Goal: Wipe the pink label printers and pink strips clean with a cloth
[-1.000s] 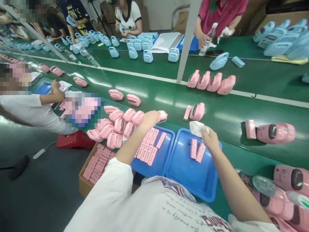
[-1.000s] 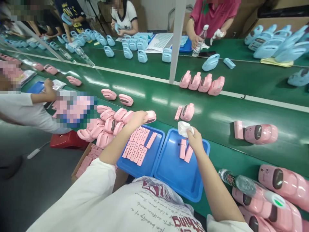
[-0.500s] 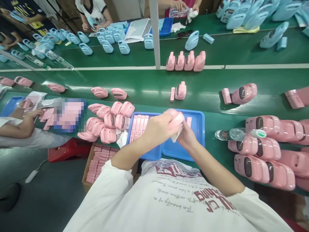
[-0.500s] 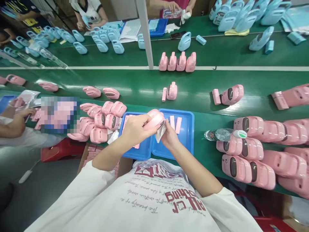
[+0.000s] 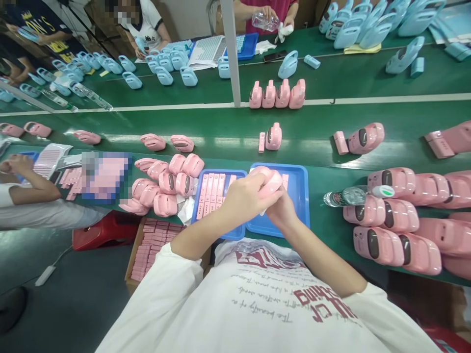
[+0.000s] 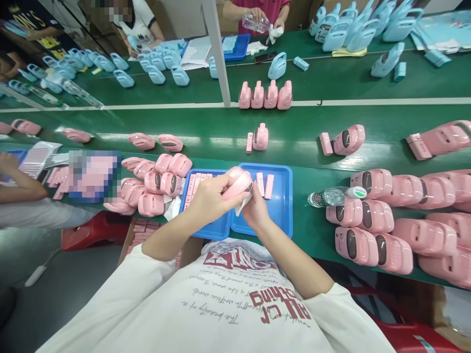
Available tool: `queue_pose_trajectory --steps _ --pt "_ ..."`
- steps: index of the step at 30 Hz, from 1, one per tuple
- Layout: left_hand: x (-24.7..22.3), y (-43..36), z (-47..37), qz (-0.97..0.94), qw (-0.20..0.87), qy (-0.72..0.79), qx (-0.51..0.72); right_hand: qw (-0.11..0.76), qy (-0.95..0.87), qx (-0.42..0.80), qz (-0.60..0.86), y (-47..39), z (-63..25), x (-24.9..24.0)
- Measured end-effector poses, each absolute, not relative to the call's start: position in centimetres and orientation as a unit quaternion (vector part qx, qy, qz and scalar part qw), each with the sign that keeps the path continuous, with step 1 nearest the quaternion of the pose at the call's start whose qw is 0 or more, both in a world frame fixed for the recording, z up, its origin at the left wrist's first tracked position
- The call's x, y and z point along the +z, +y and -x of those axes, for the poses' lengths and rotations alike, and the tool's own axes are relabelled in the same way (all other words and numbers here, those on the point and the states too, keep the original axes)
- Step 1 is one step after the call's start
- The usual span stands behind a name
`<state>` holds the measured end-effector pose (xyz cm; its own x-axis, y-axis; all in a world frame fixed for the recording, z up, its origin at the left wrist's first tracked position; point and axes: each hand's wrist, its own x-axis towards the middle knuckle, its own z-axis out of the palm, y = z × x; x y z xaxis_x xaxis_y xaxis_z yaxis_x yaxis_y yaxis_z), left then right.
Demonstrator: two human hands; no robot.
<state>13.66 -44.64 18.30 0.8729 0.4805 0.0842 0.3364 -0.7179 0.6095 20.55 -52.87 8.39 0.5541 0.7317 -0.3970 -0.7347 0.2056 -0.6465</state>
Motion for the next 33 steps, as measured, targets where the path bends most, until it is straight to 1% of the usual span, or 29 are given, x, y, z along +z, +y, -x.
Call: queue_pose_trajectory --steps 3,5,7,9,11,13,15,17,19,22,24,26,28,29,30,33 --pt "18.0 -44.8 -13.7 -0.881 0.418 0.191 0.113 0.784 -0.063 0.482 0.386 -52.7 -20.4 9.0" --pt "17.7 -44.7 -13.5 -0.871 0.452 0.153 0.12 0.785 -0.096 0.481 0.378 -52.6 -20.5 9.3" --pt "17.1 -44.5 -13.2 -0.887 0.415 0.117 0.166 0.785 -0.099 0.466 0.395 -52.6 -20.7 9.5" --pt "16.1 -44.1 -12.6 -0.91 0.337 0.079 0.228 0.784 -0.085 0.456 0.412 -52.5 -21.0 9.7" --pt "14.3 -43.6 -12.0 -0.923 0.295 0.036 0.246 0.785 -0.067 0.467 0.402 -52.5 -21.2 9.9" --pt "12.2 -43.2 -11.5 -0.923 0.309 0.008 0.227 0.787 -0.044 0.484 0.381 -52.4 -21.3 10.0" --pt "10.2 -43.1 -11.4 -0.908 0.352 0.018 0.226 0.788 -0.014 0.474 0.393 -52.4 -21.2 9.8" --pt "9.1 -43.3 -11.6 -0.877 0.405 0.067 0.248 0.788 0.001 0.417 0.453 -52.4 -21.0 9.6" --pt "9.1 -43.6 -12.1 -0.827 0.481 0.129 0.262 0.784 -0.038 0.313 0.535 -52.5 -20.9 9.6" --pt "10.5 -44.0 -12.7 -0.746 0.597 0.17 0.241 0.748 -0.204 0.122 0.62 -53.2 -21.2 10.1" --pt "11.4 -44.0 -12.9 -0.722 0.632 0.167 0.228 0.695 -0.339 0.024 0.633 -53.8 -21.8 10.5" --pt "11.9 -43.8 -12.8 -0.721 0.632 0.167 0.229 0.627 -0.478 -0.012 0.616 -54.5 -22.6 10.8" --pt "12.1 -43.7 -12.7 -0.724 0.631 0.163 0.224 0.56 -0.594 -0.001 0.577 -55.2 -23.5 11.1" --pt "12.2 -43.7 -12.6 -0.723 0.635 0.156 0.221 0.541 -0.625 0.005 0.563 -55.4 -24.0 11.1" --pt "12.3 -43.8 -12.4 -0.721 0.642 0.147 0.217 0.534 -0.635 0.003 0.558 -55.6 -24.4 11.2" --pt "12.8 -44.1 -12.1 -0.712 0.654 0.132 0.218 0.562 -0.59 -0.048 0.578 -55.8 -25.0 11.6"
